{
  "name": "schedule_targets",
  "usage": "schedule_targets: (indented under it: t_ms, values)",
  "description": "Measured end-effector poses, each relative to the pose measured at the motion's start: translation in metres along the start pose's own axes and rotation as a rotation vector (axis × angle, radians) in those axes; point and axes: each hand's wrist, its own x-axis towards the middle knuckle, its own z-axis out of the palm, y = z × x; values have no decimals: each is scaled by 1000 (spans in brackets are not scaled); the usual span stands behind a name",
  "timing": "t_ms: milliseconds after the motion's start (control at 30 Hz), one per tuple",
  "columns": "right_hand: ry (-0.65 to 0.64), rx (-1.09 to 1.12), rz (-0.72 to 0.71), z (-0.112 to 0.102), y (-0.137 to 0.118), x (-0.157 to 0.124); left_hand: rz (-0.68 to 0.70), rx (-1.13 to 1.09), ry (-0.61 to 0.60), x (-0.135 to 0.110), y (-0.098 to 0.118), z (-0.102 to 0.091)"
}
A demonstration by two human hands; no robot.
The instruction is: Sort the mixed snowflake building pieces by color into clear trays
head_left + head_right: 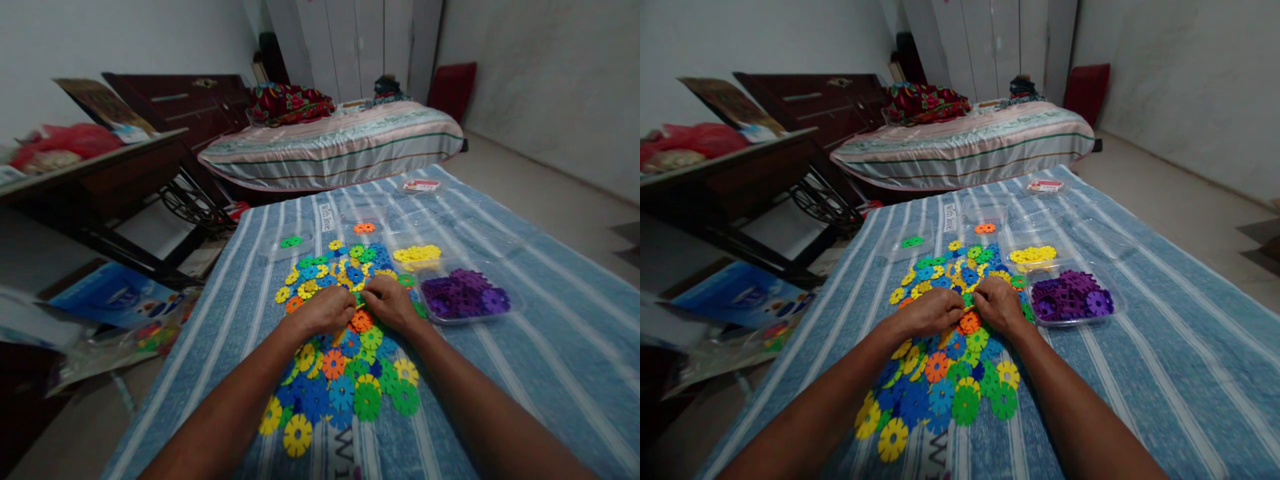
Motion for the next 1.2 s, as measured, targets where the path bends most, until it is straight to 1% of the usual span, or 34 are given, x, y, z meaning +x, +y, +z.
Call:
schedule_targets:
  t_ms: [100, 200, 233, 300, 333, 400, 467, 500, 567, 633, 733, 833, 900, 1000, 1100, 1200]
  values:
    - [-5, -3, 10, 0, 0, 0, -117, 32, 98, -1, -2, -6]
    - [-12, -4, 6, -1, 0, 0, -208, 28, 199, 5, -2, -18]
    - [-12, -3, 5, -1, 0, 0, -230, 8, 252, 10, -1, -22]
    - [-7, 5, 4, -1, 0, 0, -244, -90, 395, 21, 3, -30]
    - [-3, 9, 5, -1, 0, 0, -222, -174, 474, 28, 6, -34]
    - [2, 20, 7, -1, 0, -1, -117, -374, 601, 40, 12, -39]
    - [5, 27, 10, -1, -1, -1, 1, -520, 655, 48, 19, -41]
    - [7, 31, 13, -1, -1, -1, 31, -545, 662, 50, 21, -41]
    - [10, 41, 17, -2, -1, -1, 45, -505, 622, 47, 21, -39]
    - [10, 44, 17, -2, -1, -1, 37, -401, 535, 39, 16, -33]
    - [2, 25, 12, -2, -1, 0, 9, -266, 397, 20, -1, -18]
    - [-2, 6, 4, 0, 1, 0, -81, -190, 318, -1, -19, -4]
    - [2, -1, -1, 1, 2, -1, -167, -141, 297, -14, -27, 4]
    - [4, -4, -8, 1, 3, -2, -267, -108, 280, -32, -32, 10]
    - [-5, 0, -18, 1, 3, -3, -299, -114, 247, -45, -32, 15]
    - [-12, 0, -21, 0, 3, -3, -304, -99, 228, -52, -33, 22]
